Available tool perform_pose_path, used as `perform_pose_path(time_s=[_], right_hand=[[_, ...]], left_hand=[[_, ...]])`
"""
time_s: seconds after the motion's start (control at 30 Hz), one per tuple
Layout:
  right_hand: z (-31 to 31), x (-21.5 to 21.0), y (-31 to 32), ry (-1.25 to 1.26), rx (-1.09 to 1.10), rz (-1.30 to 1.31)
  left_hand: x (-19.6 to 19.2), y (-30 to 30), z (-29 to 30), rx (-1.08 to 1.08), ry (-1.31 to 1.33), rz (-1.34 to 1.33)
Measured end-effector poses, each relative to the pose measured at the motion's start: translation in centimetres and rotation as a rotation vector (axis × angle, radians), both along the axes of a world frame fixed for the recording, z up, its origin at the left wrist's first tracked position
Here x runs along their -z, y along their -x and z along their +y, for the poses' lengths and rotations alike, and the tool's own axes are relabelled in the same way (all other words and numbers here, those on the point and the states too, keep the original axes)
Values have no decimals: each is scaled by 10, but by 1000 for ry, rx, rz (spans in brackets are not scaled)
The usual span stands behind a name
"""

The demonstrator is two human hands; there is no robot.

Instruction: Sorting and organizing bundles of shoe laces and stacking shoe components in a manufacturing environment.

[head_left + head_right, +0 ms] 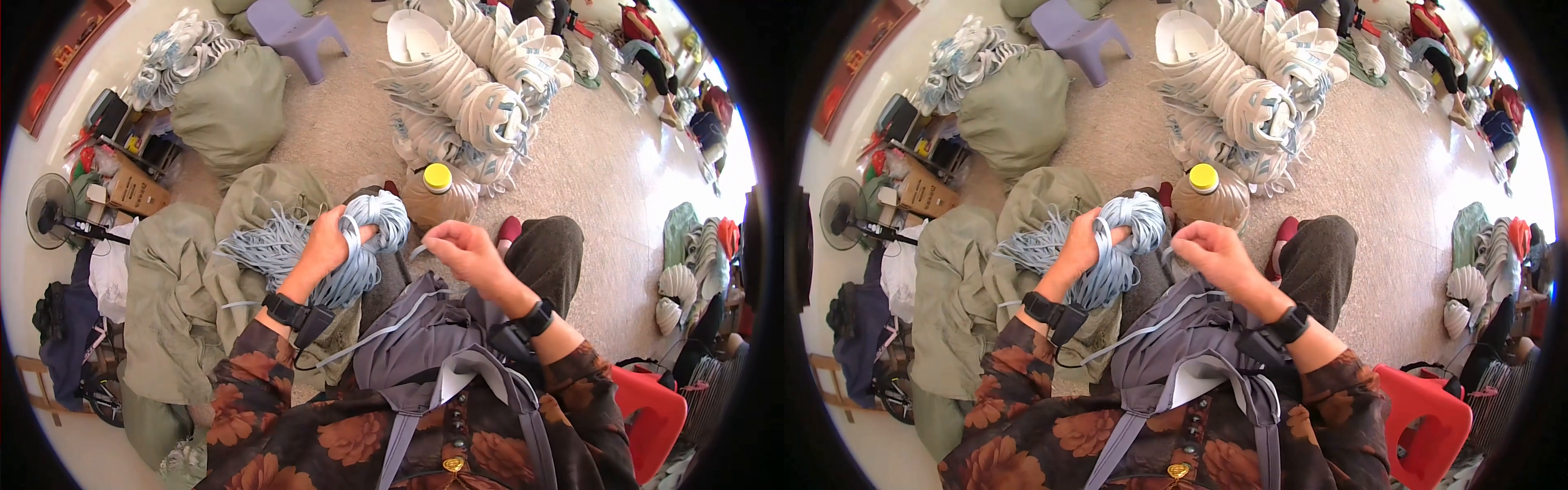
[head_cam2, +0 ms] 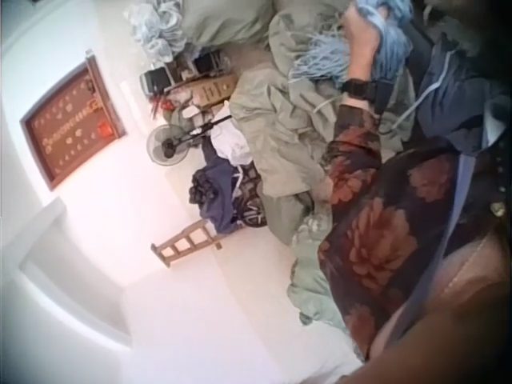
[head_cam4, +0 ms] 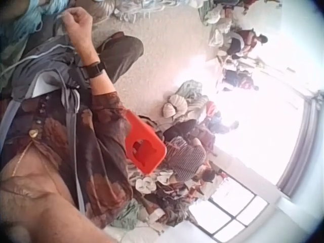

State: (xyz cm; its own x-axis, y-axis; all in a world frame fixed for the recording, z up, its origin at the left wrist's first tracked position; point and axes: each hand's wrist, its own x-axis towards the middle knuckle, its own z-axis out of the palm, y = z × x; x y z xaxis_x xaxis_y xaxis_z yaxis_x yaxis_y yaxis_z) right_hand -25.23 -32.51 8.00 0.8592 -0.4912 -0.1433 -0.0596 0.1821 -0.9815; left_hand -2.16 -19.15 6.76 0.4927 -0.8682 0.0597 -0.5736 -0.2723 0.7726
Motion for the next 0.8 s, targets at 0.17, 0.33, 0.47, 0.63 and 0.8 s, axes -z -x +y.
perform_pose_path(time_s=[0.17, 0.33, 0.47, 0.63, 0.8], right_hand=[[2, 5, -24, -41, -23, 133], [0, 20, -29, -163, 114, 47], [2, 19, -32, -264, 90, 102], [5, 34, -32, -249, 86, 12], [-7, 18, -21, -713, -18, -93]], left_hand=[[-6, 20, -5, 7, -55, -108], [-7, 25, -5, 4, -35, -161], [-7, 24, -6, 2, -79, -166], [-3, 30, -6, 26, -2, -206], [-14, 31, 2, 189, -24, -116]])
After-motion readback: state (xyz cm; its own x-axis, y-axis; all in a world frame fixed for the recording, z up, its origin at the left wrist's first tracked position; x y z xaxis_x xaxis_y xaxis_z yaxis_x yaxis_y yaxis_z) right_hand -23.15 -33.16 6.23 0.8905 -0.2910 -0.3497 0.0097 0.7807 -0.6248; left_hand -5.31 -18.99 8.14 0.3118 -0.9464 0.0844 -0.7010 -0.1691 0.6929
